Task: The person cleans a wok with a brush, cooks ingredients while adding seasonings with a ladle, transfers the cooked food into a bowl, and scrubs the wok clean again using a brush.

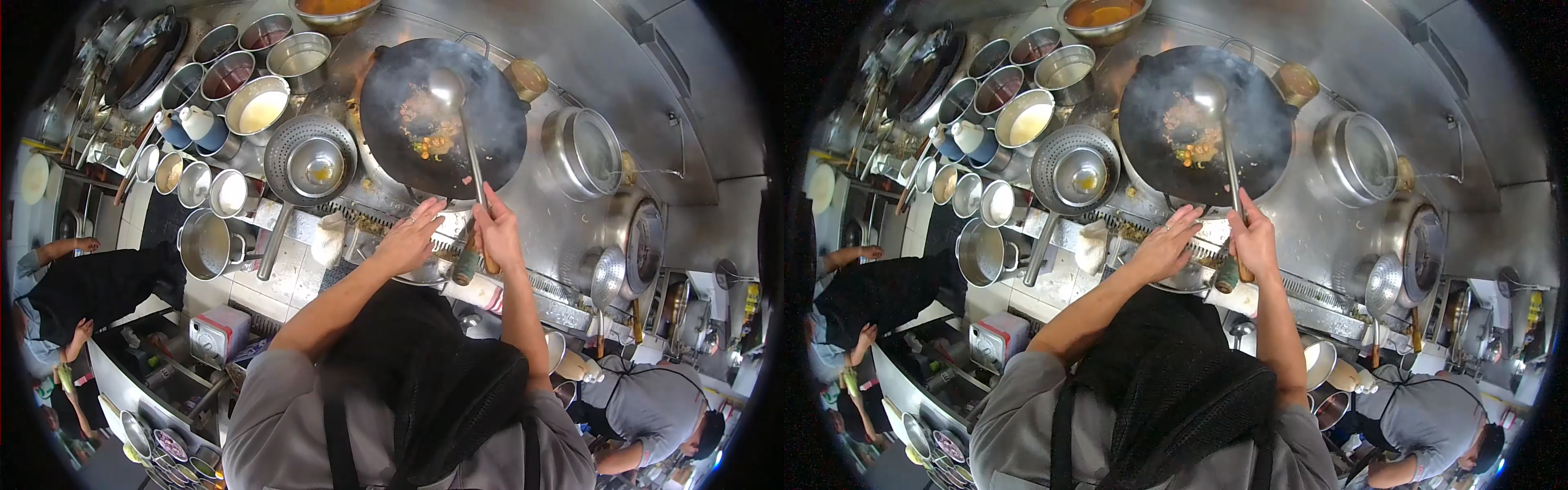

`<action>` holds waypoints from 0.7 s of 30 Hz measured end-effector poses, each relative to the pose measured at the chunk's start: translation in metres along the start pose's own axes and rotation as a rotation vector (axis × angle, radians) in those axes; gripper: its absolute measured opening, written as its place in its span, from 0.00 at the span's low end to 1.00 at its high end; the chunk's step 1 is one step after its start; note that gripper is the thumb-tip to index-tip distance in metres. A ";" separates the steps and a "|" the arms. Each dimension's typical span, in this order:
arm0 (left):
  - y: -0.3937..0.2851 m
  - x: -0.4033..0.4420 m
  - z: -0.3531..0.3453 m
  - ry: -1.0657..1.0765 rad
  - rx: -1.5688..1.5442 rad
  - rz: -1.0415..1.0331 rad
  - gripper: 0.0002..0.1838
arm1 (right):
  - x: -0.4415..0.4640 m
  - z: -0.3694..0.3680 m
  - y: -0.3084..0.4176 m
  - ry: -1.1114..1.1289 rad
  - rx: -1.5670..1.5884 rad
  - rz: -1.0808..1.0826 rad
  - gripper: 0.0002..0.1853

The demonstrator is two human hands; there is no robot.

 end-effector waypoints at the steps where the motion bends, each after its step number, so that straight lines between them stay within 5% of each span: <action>1: 0.000 0.001 0.000 0.006 -0.001 0.003 0.30 | 0.005 -0.001 0.005 -0.063 -0.062 0.033 0.31; 10: 0.007 0.000 0.001 -0.021 0.016 -0.054 0.31 | -0.029 0.061 -0.046 -0.119 -0.967 0.352 0.36; 13: 0.014 -0.004 -0.011 -0.036 -0.036 -0.052 0.30 | -0.093 0.103 0.005 -0.115 -1.174 0.527 0.35; 15: 0.013 -0.002 -0.007 -0.056 -0.109 -0.032 0.29 | -0.134 0.114 0.046 -0.132 -1.094 0.127 0.33; 18: 0.011 -0.001 -0.008 -0.078 -0.105 -0.033 0.28 | -0.173 0.100 0.078 0.011 -1.019 0.230 0.34; 21: 0.012 0.000 -0.010 -0.077 -0.107 -0.034 0.27 | -0.137 0.062 0.045 -0.016 -0.995 -0.046 0.33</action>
Point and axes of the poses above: each hand's wrist, its own x-axis towards the middle knuckle, its own z-axis out of the back of the hand, y = z × x, the point moved 8 cm from there along x, towards the middle knuckle, and after that the axes turned 10 degrees about -z, right-handed, at the moved point
